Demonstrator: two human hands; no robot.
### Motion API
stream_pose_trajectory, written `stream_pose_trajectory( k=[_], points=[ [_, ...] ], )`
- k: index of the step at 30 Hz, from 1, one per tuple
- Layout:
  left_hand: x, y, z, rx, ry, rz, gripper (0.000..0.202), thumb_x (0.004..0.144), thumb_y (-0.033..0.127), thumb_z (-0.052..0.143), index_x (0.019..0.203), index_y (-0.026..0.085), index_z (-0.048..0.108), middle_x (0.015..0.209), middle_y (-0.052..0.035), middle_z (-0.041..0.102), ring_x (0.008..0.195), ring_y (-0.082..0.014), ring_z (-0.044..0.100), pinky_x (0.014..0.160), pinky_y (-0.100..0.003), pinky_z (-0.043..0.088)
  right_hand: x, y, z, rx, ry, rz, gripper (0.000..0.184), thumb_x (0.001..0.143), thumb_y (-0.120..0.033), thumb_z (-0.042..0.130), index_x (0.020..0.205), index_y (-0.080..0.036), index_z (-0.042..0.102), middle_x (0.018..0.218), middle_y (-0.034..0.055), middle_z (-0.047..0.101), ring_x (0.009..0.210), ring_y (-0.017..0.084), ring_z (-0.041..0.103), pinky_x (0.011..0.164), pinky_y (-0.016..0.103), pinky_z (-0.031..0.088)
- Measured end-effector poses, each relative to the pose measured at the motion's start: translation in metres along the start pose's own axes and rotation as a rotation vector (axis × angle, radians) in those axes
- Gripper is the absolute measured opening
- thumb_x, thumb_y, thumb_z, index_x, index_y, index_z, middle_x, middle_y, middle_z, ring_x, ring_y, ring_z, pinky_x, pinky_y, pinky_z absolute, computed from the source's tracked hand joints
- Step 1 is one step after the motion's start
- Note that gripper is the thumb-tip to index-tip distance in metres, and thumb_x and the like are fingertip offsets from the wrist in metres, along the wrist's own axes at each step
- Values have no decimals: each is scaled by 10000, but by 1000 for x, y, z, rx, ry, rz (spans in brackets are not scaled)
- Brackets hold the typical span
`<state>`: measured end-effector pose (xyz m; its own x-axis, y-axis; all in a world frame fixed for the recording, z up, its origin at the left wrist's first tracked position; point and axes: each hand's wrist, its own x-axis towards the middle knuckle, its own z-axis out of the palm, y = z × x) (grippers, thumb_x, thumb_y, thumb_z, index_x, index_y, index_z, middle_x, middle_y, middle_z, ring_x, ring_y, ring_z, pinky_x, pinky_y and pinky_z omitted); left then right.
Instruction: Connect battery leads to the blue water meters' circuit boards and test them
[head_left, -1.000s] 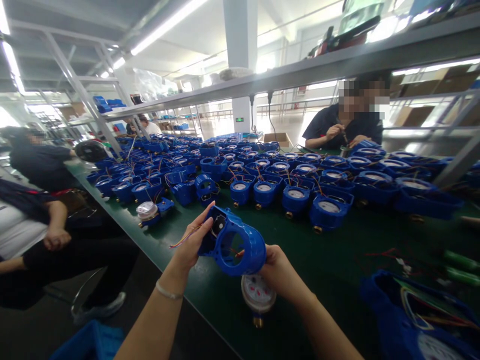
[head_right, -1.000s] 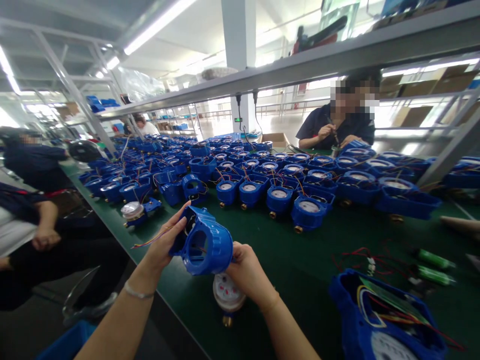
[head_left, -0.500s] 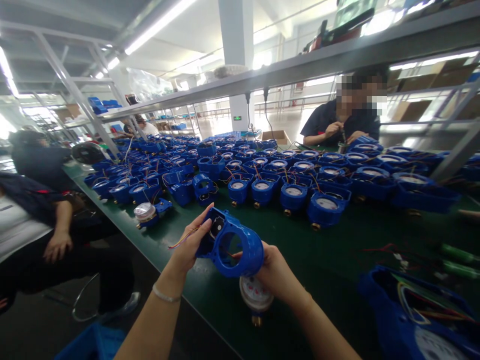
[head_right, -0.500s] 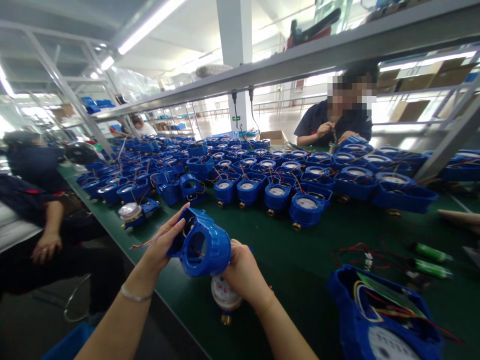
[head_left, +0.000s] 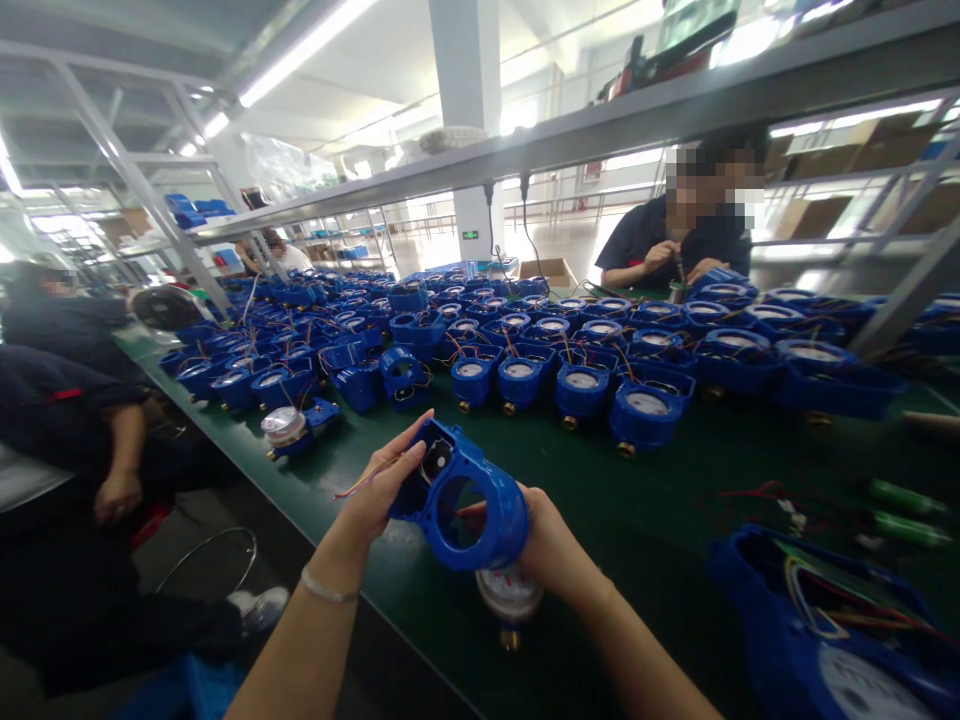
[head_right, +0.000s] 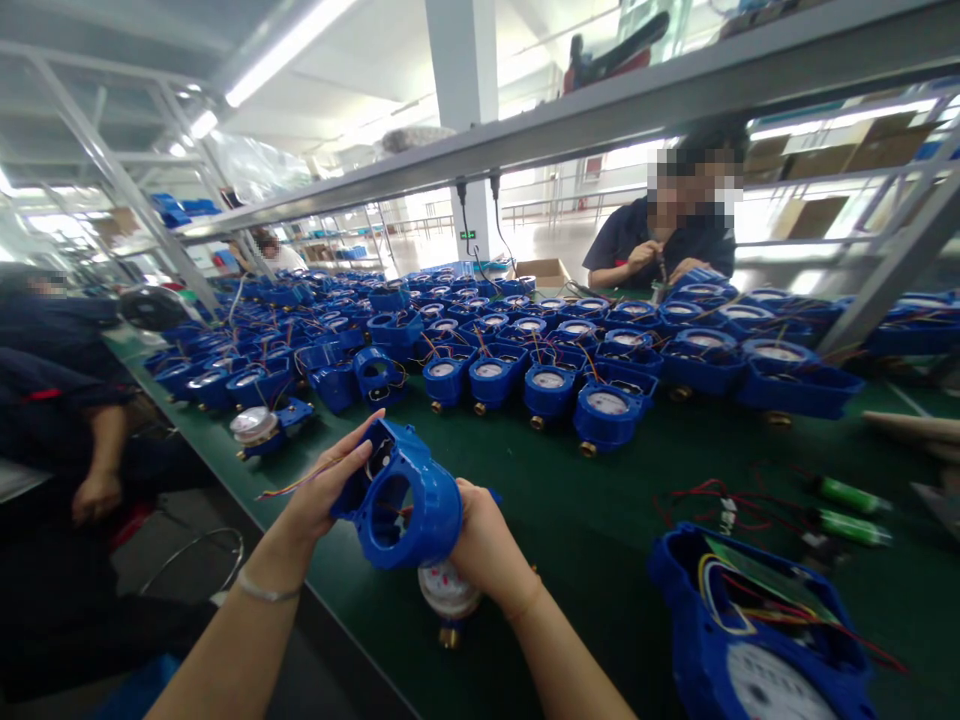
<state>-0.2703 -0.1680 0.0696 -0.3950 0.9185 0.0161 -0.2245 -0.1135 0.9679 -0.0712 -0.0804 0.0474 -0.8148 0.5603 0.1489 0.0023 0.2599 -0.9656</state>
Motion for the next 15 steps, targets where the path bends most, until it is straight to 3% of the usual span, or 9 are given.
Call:
stream_pose_trajectory(
  k=[3, 8, 15],
  points=[
    [0, 1, 2, 16, -35, -21, 542, 821, 359, 746, 1333, 285, 585, 1026, -22, 766, 866, -161, 703, 784, -207, 553, 0, -1, -1, 29, -5, -19, 278, 651, -356, 851, 818, -148, 772, 977, 113, 738, 912, 304, 695, 855, 423, 578],
    [1, 1, 4, 29, -41, -19, 544, 822, 375, 741, 1335, 284, 586, 1062, -28, 758, 909, -189, 702, 809, -235, 546, -1, -3, -1, 127, -53, 4, 293, 752, -392, 789, 893, -136, 770, 964, 106, 747, 904, 303, 698, 852, 440, 572],
    [8, -1, 12, 88, -74, -88, 554, 821, 501, 705, 1312, 261, 614, 1140, -55, 737, 1017, -249, 679, 881, -313, 535, -1, 0, 0, 84, 69, -16, 342, 769, -468, 757, 847, -135, 760, 906, 102, 743, 883, 302, 694, 812, 414, 562]
  ],
)
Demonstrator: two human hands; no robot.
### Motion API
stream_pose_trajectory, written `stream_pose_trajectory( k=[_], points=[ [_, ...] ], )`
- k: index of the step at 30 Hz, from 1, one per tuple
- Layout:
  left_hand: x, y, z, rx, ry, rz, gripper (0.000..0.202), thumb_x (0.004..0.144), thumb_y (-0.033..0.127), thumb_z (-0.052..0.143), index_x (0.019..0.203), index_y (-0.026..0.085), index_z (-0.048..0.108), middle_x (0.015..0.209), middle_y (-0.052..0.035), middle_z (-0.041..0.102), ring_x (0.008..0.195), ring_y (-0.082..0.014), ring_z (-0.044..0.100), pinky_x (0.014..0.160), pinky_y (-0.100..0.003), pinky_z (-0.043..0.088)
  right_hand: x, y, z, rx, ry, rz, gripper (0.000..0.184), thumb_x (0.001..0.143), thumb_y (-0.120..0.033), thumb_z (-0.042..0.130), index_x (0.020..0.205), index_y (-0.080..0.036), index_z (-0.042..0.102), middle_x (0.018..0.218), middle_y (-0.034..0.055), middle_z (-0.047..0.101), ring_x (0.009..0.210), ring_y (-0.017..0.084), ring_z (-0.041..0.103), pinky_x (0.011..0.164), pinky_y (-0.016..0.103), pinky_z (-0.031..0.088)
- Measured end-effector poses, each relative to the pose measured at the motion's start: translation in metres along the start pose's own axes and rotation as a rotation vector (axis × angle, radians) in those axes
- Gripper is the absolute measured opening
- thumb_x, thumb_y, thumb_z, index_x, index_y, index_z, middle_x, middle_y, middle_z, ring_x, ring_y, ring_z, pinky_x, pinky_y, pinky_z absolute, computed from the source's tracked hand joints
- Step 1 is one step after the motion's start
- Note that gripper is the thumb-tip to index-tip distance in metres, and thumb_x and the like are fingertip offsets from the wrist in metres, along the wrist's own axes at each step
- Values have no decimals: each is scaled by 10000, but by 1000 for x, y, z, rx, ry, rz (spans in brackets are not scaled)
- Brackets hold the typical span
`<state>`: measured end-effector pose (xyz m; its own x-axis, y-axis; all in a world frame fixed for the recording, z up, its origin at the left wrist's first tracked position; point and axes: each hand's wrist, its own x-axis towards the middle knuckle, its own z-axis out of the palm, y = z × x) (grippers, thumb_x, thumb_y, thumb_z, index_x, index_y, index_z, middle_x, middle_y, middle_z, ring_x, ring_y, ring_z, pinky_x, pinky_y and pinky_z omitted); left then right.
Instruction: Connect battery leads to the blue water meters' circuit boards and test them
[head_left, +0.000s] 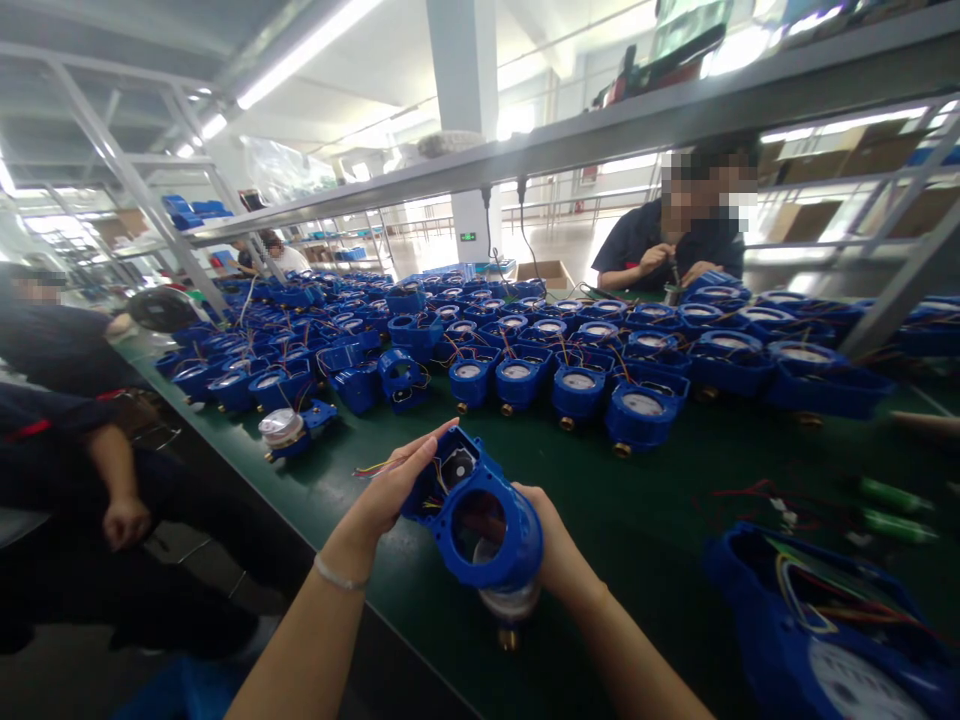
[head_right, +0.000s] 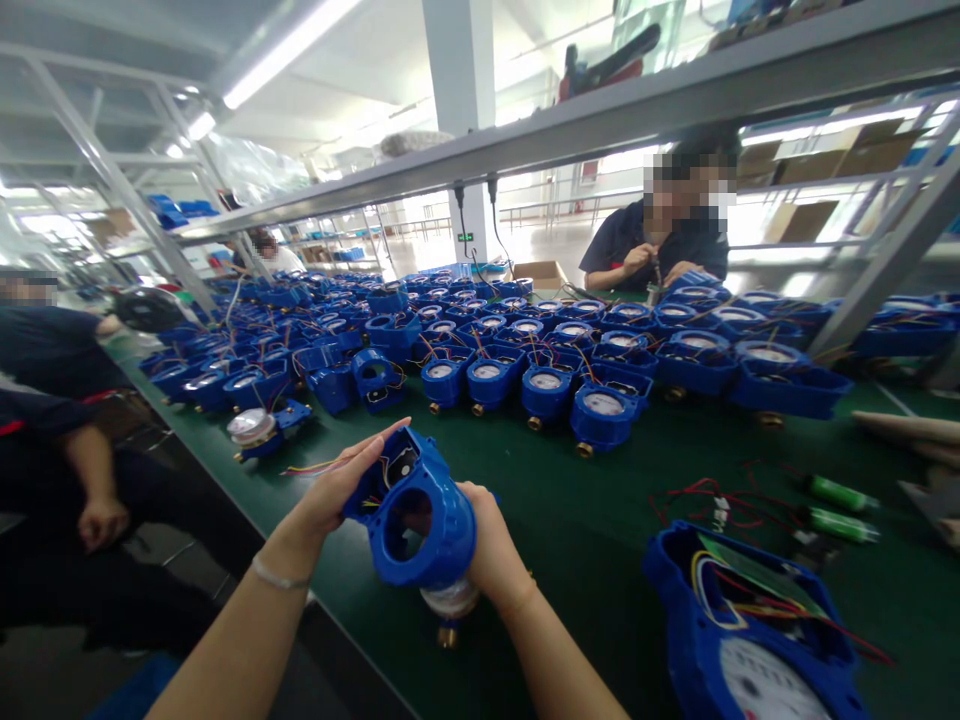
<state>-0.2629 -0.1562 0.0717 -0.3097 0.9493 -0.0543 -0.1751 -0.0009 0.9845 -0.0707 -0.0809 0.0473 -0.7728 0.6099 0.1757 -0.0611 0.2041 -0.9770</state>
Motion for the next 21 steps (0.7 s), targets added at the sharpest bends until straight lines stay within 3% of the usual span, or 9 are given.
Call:
stream_pose_trajectory(
  k=[5, 8, 12, 16, 21],
  points=[
    [16, -4, -1, -6, -33, -48, 515, 805, 506, 715, 1250, 251, 660, 1100, -47, 746, 1003, -237, 676, 893, -320, 522, -4, 7, -8, 103, 46, 163, 350, 724, -421, 779, 912, -130, 730, 918, 101, 740, 916, 302, 682, 821, 405, 551],
    [26, -6, 0, 26, -95, -72, 458, 780, 491, 746, 1139, 211, 697, 978, -45, 751, 892, -208, 682, 807, -289, 528, -11, 10, -15, 225, 195, 310, 411, 775, -433, 693, 1046, -125, 685, 983, 111, 734, 918, 284, 676, 788, 383, 546],
    [36, -5, 4, 108, -201, -123, 339, 789, 478, 741, 929, 174, 682, 789, -17, 699, 684, -152, 649, 638, -240, 504, -24, 9, -22, 134, 379, 329, 565, 878, -579, 500, 1230, -151, 611, 1135, 117, 696, 952, 264, 644, 801, 368, 519],
    [45, -3, 11, 213, -285, -154, 339, 793, 494, 726, 850, 163, 682, 754, -23, 691, 644, -148, 636, 596, -233, 484, -36, 2, -17, 69, 330, 348, 761, 889, -704, 395, 1445, -187, 438, 1324, 123, 602, 1031, 286, 634, 843, 389, 517],
    [57, -4, 22, 349, -356, -148, 342, 743, 486, 761, 832, 156, 746, 750, -40, 711, 654, -165, 629, 599, -252, 477, -42, 5, -11, 74, 263, 328, 906, 848, -692, 522, 1541, -169, 262, 1506, 148, 416, 1310, 315, 486, 1019, 399, 464]
  ],
)
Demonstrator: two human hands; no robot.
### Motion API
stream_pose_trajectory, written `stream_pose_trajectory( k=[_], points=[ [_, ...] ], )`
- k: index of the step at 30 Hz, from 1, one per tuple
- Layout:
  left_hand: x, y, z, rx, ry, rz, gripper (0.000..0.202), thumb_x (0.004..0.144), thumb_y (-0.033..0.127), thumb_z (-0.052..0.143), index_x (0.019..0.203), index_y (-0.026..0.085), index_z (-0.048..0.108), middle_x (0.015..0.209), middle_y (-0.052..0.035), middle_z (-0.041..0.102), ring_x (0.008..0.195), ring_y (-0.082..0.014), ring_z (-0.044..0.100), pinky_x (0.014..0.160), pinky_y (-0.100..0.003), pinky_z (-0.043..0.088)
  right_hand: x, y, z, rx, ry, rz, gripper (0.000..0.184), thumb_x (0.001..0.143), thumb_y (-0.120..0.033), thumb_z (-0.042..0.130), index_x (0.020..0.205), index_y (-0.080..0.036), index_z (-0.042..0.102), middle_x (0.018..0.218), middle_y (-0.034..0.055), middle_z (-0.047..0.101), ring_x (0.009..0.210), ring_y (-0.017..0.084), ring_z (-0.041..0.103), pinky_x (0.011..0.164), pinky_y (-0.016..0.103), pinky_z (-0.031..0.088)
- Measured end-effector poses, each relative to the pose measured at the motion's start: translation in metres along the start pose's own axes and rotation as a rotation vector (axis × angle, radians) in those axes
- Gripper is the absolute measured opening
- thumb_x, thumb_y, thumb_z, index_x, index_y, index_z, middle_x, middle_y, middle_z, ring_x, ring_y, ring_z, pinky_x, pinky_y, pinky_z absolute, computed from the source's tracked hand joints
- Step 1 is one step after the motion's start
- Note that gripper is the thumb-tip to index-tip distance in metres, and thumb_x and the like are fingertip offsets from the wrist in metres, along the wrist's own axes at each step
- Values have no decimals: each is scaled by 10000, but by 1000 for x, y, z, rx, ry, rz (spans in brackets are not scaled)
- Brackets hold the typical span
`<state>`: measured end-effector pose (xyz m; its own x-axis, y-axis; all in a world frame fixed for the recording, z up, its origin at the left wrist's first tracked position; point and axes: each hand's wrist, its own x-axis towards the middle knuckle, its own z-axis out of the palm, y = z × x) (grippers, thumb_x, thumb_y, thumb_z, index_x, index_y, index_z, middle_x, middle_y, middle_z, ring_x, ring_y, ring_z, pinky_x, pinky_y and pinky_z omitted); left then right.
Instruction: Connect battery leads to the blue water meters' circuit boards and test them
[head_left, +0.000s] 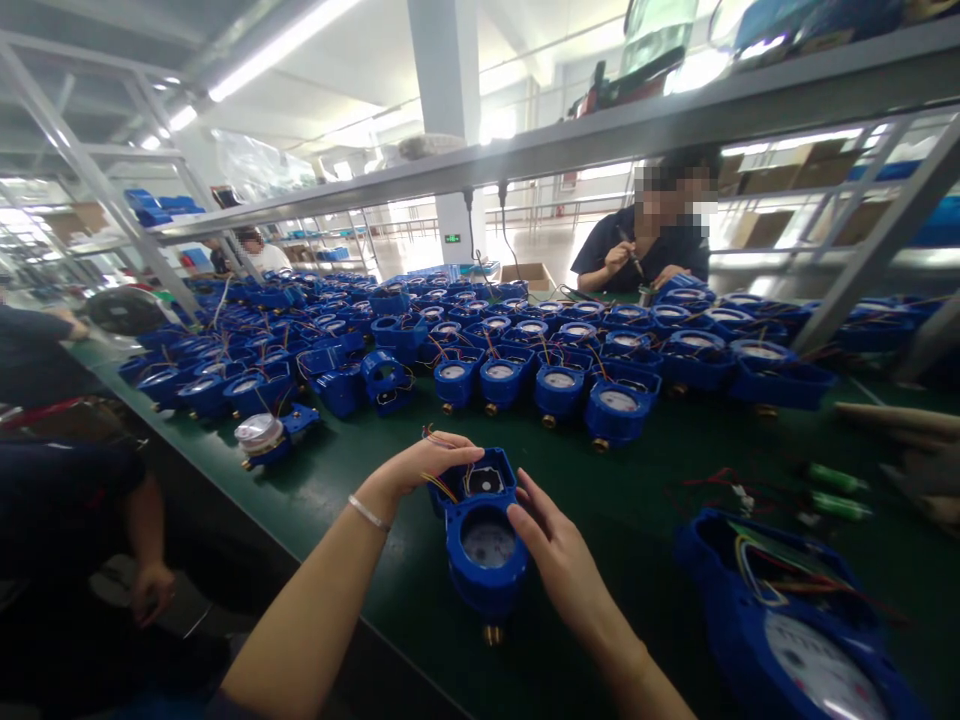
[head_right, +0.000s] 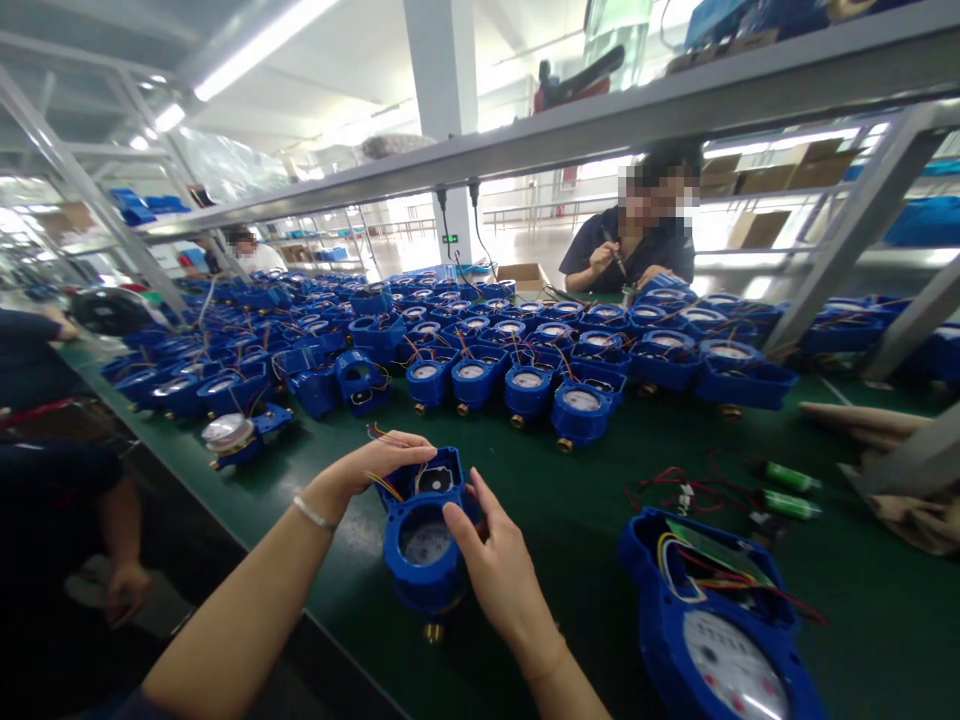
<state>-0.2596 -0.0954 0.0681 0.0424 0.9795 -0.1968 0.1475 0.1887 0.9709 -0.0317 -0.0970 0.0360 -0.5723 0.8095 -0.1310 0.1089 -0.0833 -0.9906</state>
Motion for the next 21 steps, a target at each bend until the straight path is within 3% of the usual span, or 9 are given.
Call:
stream_pose_trajectory(
  k=[5, 10, 15, 21],
  points=[
    [15, -2, 5, 107, -8, 33, 331, 709, 476, 779, 800, 158, 782, 747, -51, 724, 668, -186, 623, 600, -273, 470, 0, 5, 1, -187, 63, -36, 837, 912, -615, 427, 1561, -147, 181, 1543, 153, 350, 1291, 324, 502, 1042, 446, 448],
    [22, -9, 12, 170, 28, 49, 317, 683, 464, 800, 760, 156, 785, 691, -41, 722, 601, -165, 590, 560, -267, 441, -3, 7, 4, -372, 97, -106, 746, 939, -515, 375, 1556, -136, 197, 1586, 117, 261, 1424, 302, 323, 1151, 458, 323],
    [22, -14, 19, 138, 52, 35, 333, 679, 480, 800, 776, 162, 787, 723, -51, 737, 626, -179, 615, 569, -273, 454, -4, 13, 4, -443, 110, -111, 680, 935, -420, 374, 1557, -210, 196, 1597, 68, 242, 1454, 248, 273, 1181, 450, 275],
    [23, -17, 18, 67, -8, -5, 339, 708, 481, 789, 791, 152, 781, 732, -61, 744, 634, -190, 647, 594, -276, 483, -7, 11, 1, -430, 90, -31, 676, 919, -397, 408, 1551, -286, 193, 1586, 45, 284, 1399, 288, 380, 1130, 471, 344]
  ],
)
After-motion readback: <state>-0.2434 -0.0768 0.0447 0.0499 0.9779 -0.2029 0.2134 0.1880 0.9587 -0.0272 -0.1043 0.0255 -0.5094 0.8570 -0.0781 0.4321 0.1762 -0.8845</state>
